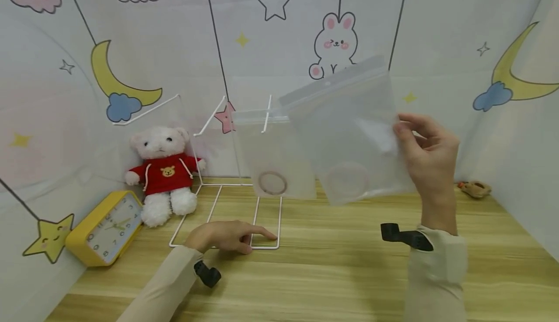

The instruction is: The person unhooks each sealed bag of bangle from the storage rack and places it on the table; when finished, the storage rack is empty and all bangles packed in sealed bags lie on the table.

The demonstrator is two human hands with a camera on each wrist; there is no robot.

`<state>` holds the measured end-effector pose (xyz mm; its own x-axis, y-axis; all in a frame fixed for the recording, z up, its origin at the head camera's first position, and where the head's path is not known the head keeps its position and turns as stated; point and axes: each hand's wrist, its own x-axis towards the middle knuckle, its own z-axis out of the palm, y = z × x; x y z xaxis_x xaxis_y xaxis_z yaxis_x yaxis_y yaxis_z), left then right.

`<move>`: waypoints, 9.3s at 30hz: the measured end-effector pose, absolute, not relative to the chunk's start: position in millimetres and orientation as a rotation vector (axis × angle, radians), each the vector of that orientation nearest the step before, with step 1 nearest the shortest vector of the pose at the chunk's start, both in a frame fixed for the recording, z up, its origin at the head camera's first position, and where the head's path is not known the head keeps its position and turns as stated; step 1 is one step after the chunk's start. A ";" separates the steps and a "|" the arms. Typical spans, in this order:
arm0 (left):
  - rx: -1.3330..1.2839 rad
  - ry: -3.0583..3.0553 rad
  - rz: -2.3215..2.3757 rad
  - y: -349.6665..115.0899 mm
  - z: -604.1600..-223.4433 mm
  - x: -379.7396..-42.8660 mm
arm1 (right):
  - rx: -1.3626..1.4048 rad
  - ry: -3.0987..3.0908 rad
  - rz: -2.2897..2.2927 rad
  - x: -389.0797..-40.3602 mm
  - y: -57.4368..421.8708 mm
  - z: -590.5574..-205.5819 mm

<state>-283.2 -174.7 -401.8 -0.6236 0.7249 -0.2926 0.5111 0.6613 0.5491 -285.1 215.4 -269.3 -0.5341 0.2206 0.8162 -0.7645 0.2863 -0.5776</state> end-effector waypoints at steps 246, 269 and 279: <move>0.998 2.384 0.578 -174.4 -402.4 -283.0 | 0.889 -1.976 0.944 -286.9 157.4 -278.1; 0.962 2.414 0.555 -174.0 -402.6 -280.2 | 0.953 -1.954 0.875 -275.5 164.1 -269.3; 0.980 2.407 0.573 -174.9 -402.5 -280.5 | 1.017 -1.918 0.871 -266.7 167.3 -263.0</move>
<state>-280.5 -174.9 -402.5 -0.6308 0.7281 -0.2684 0.5289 0.6565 0.5379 -266.7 167.3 -263.0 -0.3743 -0.3362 0.8642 -0.8719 0.4449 -0.2046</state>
